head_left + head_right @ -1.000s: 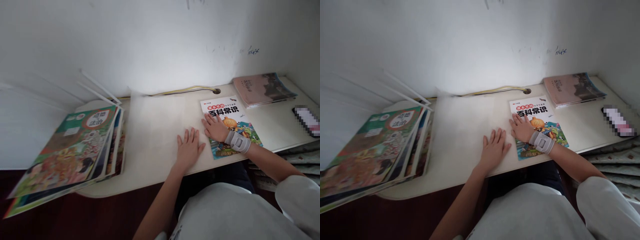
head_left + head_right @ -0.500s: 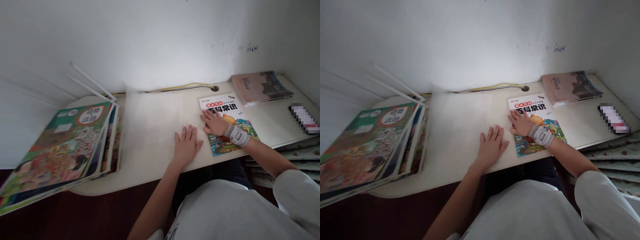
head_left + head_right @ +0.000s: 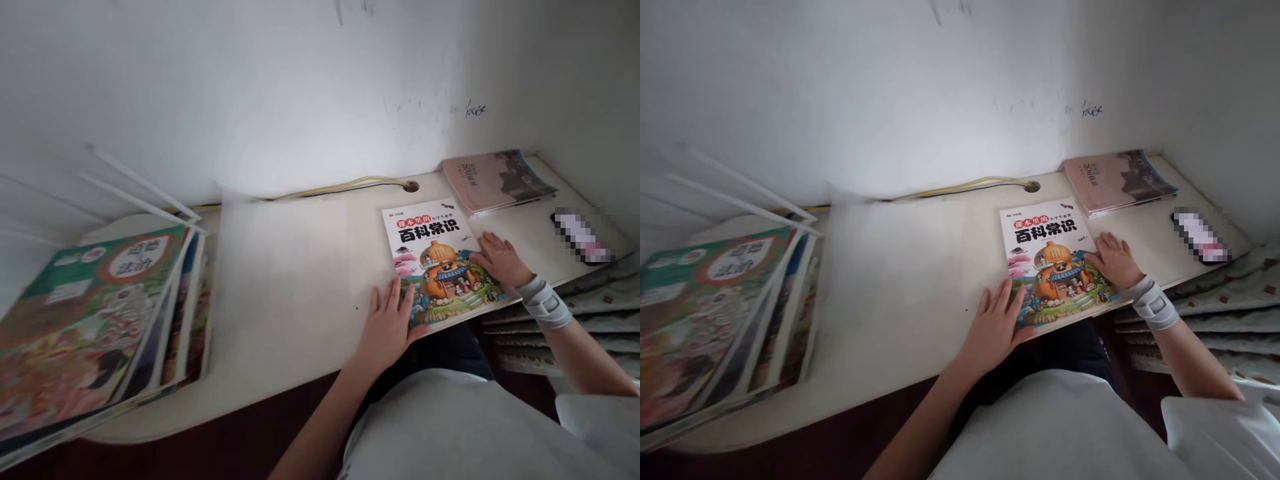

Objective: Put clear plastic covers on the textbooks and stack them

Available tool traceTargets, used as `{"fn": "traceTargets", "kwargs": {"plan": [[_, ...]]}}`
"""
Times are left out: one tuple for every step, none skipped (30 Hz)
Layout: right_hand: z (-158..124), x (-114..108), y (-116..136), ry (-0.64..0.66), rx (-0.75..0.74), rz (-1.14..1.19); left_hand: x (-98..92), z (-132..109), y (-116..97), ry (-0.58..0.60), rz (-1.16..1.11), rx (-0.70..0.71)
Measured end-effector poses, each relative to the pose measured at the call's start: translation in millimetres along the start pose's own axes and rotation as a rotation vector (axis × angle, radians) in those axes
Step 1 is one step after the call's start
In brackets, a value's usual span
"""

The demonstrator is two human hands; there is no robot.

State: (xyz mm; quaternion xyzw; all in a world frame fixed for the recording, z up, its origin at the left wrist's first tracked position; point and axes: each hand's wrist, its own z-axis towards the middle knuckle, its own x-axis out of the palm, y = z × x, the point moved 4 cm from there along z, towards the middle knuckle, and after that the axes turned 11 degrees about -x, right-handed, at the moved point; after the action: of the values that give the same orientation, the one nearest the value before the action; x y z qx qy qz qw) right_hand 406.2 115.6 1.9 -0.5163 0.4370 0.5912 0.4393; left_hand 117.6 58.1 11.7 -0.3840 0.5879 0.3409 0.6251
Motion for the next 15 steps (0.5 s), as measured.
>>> {"fn": "traceTargets", "kwargs": {"plan": [[-3, 1, -2, 0.007, -0.016, 0.021, 2.0, 0, -2, 0.003, 0.001, -0.007], [-5, 1, -2, 0.006, -0.029, 0.039, 3.8, 1, -3, 0.005, 0.001, -0.013], [-5, 2, -1, 0.001, -0.032, 0.052, 5.3, 1, -3, 0.008, -0.003, -0.013], [-3, 2, 0, -0.002, -0.028, 0.060, 6.2, 1, -3, 0.009, -0.009, -0.013], [0, 3, 1, -0.002, -0.020, 0.066, 6.8, 1, -2, 0.012, -0.015, -0.013], [3, 4, 2, 0.003, -0.012, 0.073, 6.8, 1, -2, 0.016, -0.020, -0.017], [5, 4, 3, 0.008, -0.005, 0.082, 6.6, 1, -1, 0.020, -0.024, -0.024], [7, 5, 2, 0.011, 0.002, 0.093, 6.0, 1, -1, 0.023, -0.026, -0.032], [9, 5, 2, 0.011, 0.006, 0.108, 5.3, 1, -1, 0.025, -0.027, -0.041], [9, 5, 1, 0.006, 0.010, 0.122, 4.7, 2, -2, 0.027, -0.026, -0.048], [8, 5, 0, -0.001, 0.013, 0.134, 4.1, 2, -2, 0.028, -0.025, -0.053], [7, 4, 0, -0.009, 0.016, 0.142, 3.6, 2, -3, 0.028, -0.025, -0.056], [5, 4, -1, -0.014, 0.018, 0.144, 3.4, 2, -3, 0.028, -0.024, -0.058], [3, 4, -1, -0.016, 0.019, 0.143, 3.5, 2, -3, 0.028, -0.025, -0.059], [2, 3, 0, -0.017, 0.020, 0.138, 3.6, 2, -3, 0.027, -0.027, -0.060]]}}
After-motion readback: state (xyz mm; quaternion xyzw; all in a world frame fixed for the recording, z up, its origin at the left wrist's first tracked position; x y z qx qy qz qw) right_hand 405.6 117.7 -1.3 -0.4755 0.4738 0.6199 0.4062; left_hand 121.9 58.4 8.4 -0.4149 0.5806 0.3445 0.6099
